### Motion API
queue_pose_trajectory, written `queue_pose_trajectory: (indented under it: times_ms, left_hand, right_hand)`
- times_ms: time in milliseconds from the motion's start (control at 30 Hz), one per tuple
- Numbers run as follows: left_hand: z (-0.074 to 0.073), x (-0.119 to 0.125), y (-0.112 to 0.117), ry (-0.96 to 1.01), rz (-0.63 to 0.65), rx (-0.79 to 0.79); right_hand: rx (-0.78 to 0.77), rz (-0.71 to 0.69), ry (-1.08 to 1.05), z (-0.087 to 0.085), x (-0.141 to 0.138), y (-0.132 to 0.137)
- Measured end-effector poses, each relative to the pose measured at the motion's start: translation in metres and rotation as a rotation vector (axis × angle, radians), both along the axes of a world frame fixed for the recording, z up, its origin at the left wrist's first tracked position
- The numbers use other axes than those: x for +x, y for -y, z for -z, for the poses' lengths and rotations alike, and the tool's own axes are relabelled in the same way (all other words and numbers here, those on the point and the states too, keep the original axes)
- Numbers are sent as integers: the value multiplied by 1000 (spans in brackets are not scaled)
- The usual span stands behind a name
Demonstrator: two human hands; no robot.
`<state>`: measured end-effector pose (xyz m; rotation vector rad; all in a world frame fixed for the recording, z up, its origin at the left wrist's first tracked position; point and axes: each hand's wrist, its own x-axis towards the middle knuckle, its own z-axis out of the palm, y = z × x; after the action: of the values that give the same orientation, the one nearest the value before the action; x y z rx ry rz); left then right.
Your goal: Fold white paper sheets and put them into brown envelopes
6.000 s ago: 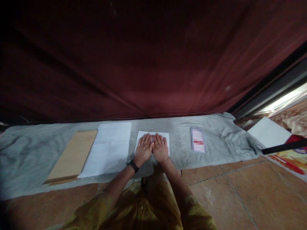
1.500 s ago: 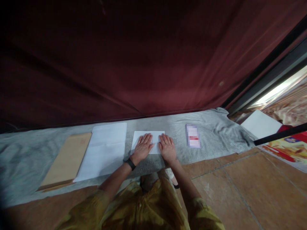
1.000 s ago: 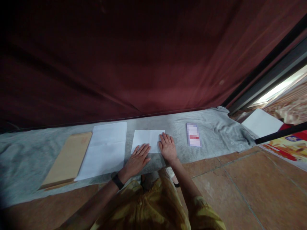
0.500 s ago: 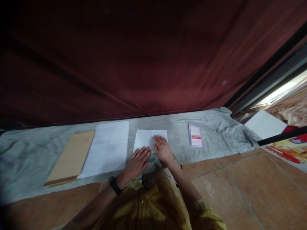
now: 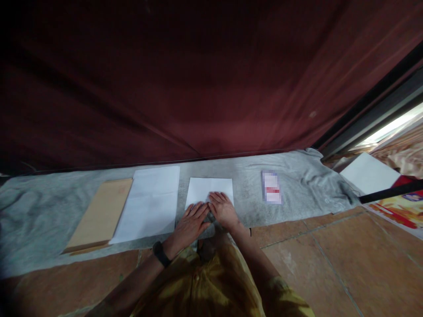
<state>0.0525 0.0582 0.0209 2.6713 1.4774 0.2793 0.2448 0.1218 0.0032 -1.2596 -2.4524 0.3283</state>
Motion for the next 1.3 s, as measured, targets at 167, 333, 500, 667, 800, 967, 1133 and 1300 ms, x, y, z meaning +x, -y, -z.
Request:
queue_pose_trajectory:
  times_ms: [167,333,500,667,800,967,1133,1300]
  left_hand:
    - [-3,1,-1,4,0,-4]
    - [-4,2,-1,13,0,-5]
    - [-1,1,0,17,-2,4]
    - [-1,2,0,27,-3,7]
    - [-2,2,0,42,-5,-2]
    - [-4,4,-3,46,-10,-8]
    - [-7,5,-5,32,-18,-9]
    - [-7,7,-5,36,-21,-5]
  right_hand:
    - [-1,45,34,-1,-3,-10]
    - [-1,69,28,-5,-3,-23]
    - [-1,95,39,-6,-5,-37]
    - [20,114,55,-5,-7,-49]
    - [24,107,73,-7,-8,-57]
    - [31,111,78,-8,-10,-56]
    - [31,107,74,-7,-8,-41]
    - [28,64,61,-7,2,-18]
